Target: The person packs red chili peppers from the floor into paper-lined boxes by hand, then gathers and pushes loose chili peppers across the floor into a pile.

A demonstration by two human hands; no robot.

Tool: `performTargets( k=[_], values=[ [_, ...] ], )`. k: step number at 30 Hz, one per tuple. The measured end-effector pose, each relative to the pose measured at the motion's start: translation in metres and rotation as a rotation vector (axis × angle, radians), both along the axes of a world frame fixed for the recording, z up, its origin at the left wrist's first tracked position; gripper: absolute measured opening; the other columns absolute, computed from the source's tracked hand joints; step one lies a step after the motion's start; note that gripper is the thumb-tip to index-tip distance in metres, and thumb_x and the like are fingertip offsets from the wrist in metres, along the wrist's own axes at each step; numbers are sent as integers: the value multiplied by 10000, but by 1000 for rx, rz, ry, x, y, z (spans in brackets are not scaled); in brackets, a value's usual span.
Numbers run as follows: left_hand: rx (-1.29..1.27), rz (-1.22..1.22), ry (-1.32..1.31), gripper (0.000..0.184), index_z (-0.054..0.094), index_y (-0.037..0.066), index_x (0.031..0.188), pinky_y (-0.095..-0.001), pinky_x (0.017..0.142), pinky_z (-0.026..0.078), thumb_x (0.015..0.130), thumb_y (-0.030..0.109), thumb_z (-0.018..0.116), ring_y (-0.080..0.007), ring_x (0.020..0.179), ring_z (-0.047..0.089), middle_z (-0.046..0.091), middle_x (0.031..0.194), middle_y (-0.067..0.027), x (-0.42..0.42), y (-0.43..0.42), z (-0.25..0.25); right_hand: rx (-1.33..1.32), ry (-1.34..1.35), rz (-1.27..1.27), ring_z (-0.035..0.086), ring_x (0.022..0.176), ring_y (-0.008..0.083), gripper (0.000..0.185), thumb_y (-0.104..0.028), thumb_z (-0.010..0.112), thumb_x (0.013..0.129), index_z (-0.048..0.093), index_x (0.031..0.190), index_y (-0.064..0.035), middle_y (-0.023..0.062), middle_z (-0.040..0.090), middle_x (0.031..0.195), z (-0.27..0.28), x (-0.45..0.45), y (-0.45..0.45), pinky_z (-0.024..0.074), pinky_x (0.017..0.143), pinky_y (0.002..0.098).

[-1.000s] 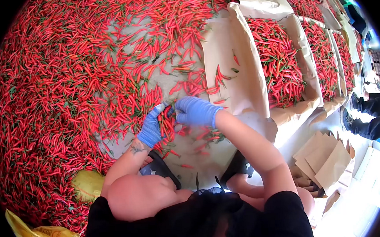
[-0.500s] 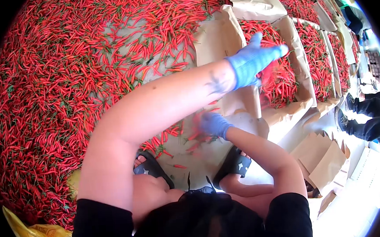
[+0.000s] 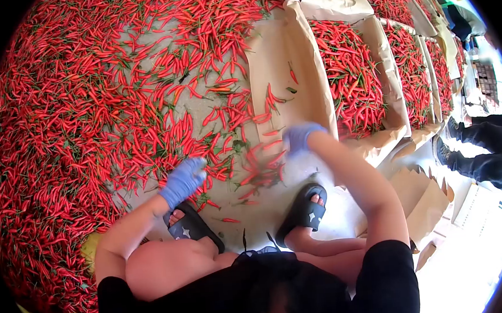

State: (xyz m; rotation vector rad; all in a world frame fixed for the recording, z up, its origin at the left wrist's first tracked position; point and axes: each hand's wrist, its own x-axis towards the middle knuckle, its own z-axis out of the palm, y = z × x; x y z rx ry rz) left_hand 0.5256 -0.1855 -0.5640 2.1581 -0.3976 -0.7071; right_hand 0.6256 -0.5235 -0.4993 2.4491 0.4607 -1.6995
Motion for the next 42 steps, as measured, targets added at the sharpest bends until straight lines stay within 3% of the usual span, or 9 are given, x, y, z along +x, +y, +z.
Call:
performTargets(
  k=[6,11,16,18,21,25,29,34,42],
  values=[
    [-210,-254,-49,308,549,62,1072,-372,815,442,780,157,526,-296,908,551,561,996,-133,-73,-42,-3,-1,-536,-454,493,1078,366,919,-482,695,629,263,1344,-100,212,319,1317,-45,29,26,393,934,401],
    [-245,-351,88,278,556,45,1044,-377,791,447,786,148,528,-307,892,548,567,944,-138,-83,-31,1,217,-730,-724,553,912,384,560,-288,608,716,372,1191,-110,205,401,1166,-87,-29,79,463,773,464],
    [-134,-1,-166,195,581,35,966,-354,752,465,782,83,535,-270,829,574,583,886,-117,-47,-10,-3,316,-670,-676,555,869,384,439,-218,584,732,437,1123,-84,205,464,1121,-87,-38,102,466,743,454],
    [-237,396,-140,205,563,36,987,-300,766,460,785,10,535,-188,854,574,587,914,-79,-32,5,-22,608,-1048,-785,566,832,368,353,-186,589,734,489,1046,-53,211,545,1008,-105,-32,90,465,726,432],
    [-307,1031,-281,268,506,38,1061,-238,742,450,801,-24,526,-110,823,538,561,972,-40,-4,46,-26,399,-671,-1111,587,837,351,398,-168,581,755,499,1122,-39,204,604,912,-67,10,99,461,752,400],
    [-150,1424,29,429,426,84,1209,-250,713,444,804,49,565,-117,842,516,505,1103,-71,22,131,-38,543,-880,-944,570,901,361,415,-197,541,779,482,1161,-48,217,587,981,-97,17,137,450,805,407],
    [-381,1468,342,563,331,161,1306,-231,637,453,804,69,571,-132,799,536,465,1186,-86,42,129,5,1033,-440,-1007,536,1006,322,395,-176,510,808,479,1191,-83,180,560,1084,-104,14,253,415,873,387],
    [-591,1254,300,725,215,191,1367,-414,758,482,773,140,627,-225,1047,530,530,1148,-88,55,141,-60,848,244,-1250,531,1012,246,747,-337,643,779,223,1374,-170,117,506,1181,-33,20,352,468,740,459],
    [-1223,1180,608,556,353,138,1286,-364,779,496,796,155,616,-181,981,564,549,1114,-46,41,145,58,1146,865,-1395,515,1051,173,625,-207,567,849,225,1368,-138,57,487,1217,-1,40,331,419,905,353]
  ],
)
